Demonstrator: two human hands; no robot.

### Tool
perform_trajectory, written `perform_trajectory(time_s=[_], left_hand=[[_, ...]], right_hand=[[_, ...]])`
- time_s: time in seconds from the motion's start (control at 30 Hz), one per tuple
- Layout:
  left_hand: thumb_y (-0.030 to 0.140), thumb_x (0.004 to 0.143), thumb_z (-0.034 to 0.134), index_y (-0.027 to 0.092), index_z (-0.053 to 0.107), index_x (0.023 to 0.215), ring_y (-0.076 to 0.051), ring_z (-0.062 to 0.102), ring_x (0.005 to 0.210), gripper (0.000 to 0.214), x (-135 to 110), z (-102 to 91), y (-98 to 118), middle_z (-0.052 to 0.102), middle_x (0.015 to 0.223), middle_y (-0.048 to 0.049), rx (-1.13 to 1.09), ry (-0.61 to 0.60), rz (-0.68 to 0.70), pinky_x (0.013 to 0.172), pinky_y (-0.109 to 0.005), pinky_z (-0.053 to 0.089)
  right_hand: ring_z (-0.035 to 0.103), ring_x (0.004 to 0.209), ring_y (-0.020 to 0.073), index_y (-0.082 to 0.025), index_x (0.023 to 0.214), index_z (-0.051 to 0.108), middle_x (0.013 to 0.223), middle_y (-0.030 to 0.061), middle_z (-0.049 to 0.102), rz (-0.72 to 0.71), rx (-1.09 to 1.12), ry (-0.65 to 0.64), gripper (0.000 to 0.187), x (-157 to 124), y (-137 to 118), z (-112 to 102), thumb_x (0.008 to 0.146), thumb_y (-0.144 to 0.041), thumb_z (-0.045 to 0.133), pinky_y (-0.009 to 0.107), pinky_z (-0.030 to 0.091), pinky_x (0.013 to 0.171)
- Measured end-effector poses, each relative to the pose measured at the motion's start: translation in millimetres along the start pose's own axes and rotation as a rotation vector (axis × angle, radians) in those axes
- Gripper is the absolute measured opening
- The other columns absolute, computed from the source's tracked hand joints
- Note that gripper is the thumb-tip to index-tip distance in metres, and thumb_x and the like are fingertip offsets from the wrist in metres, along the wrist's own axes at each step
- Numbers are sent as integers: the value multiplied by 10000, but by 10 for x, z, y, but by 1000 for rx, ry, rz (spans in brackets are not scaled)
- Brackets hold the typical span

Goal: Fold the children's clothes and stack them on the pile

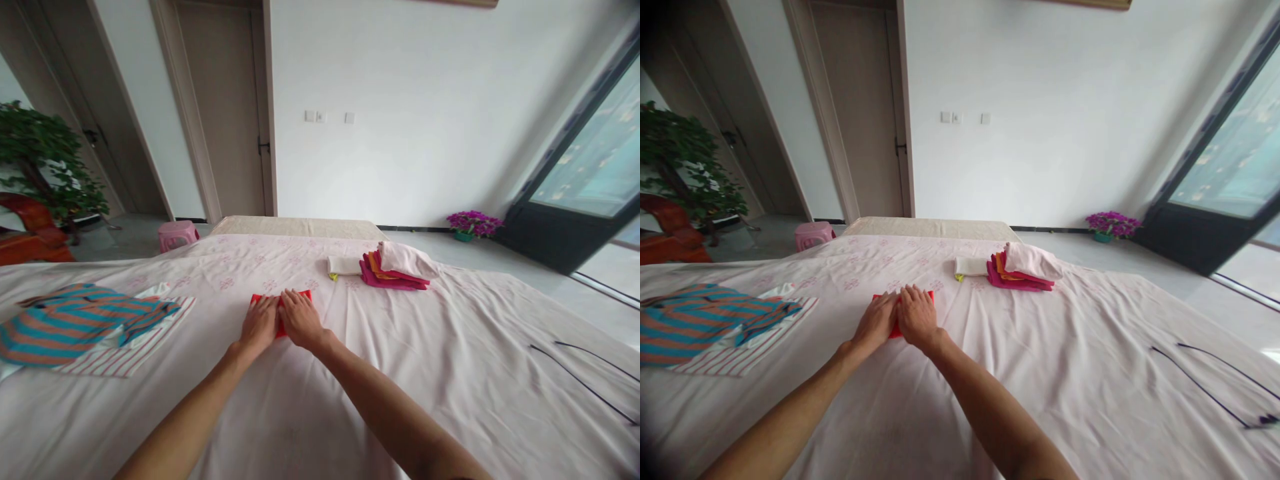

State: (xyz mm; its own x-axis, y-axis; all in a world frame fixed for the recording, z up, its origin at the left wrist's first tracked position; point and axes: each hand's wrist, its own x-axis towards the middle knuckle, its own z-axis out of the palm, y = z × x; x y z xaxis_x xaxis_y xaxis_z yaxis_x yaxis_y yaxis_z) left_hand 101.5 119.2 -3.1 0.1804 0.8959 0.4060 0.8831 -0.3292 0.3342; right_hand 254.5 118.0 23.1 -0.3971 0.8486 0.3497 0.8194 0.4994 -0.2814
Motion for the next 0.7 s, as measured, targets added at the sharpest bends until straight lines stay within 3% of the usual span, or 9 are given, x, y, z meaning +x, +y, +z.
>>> perform_trajectory(time_s=[0.1, 0.2, 0.37, 0.47, 0.57, 0.7], left_hand=[[251, 932, 408, 153, 604, 1284, -322, 475, 1334, 415, -68, 150, -71, 605, 1352, -174, 24, -39, -24, 1130, -542, 295], [328, 947, 405, 169, 589, 1321, -331, 391, 1398, 446, -81, 216, -193, 558, 1414, -158, 61, -59, -37, 1140, -551, 275], [451, 933, 444, 212, 567, 1356, -320, 328, 1439, 501, -106, 226, -401, 497, 1482, -116, 37, -49, -36, 1143, -490, 305], [454, 955, 398, 188, 491, 1420, -305, 351, 1429, 543, -186, 225, -502, 434, 1523, -148, 30, -15, -61, 1141, -476, 307], [440, 978, 337, 116, 433, 1446, -306, 404, 1397, 577, -249, 219, -559, 444, 1494, -220, 60, 38, -181, 1133, -485, 309], [430, 975, 343, 110, 452, 1419, -293, 455, 1359, 558, -243, 196, -577, 520, 1436, -204, 32, 45, -239, 1133, -472, 318]], right_hand=[[322, 1434, 260, -133, 1449, 438, 1521, 131, 422, 6, -7, -98, 529, -79, 86, 169, 1022, -423, 325, 431, 230, 1177], [264, 1464, 265, -134, 1464, 428, 1555, 121, 367, 10, -41, -125, 552, -121, 269, 255, 1024, -449, 316, 440, 208, 1188], [240, 1474, 262, -199, 1489, 398, 1583, 91, 311, 32, -65, -194, 507, -112, 446, 155, 1033, -401, 305, 470, 245, 1167], [329, 1435, 241, -254, 1378, 539, 1523, 73, 433, 42, -49, -258, 408, -15, 453, 41, 1009, -361, 400, 452, 268, 1150], [490, 1309, 243, -227, 1198, 667, 1340, 106, 613, 116, -46, -250, 335, 178, 442, -51, 996, -292, 408, 463, 298, 1114], [497, 1290, 249, -210, 1286, 614, 1361, 110, 592, 136, -27, -204, 382, 488, 413, -74, 991, -334, 406, 426, 334, 1087]])
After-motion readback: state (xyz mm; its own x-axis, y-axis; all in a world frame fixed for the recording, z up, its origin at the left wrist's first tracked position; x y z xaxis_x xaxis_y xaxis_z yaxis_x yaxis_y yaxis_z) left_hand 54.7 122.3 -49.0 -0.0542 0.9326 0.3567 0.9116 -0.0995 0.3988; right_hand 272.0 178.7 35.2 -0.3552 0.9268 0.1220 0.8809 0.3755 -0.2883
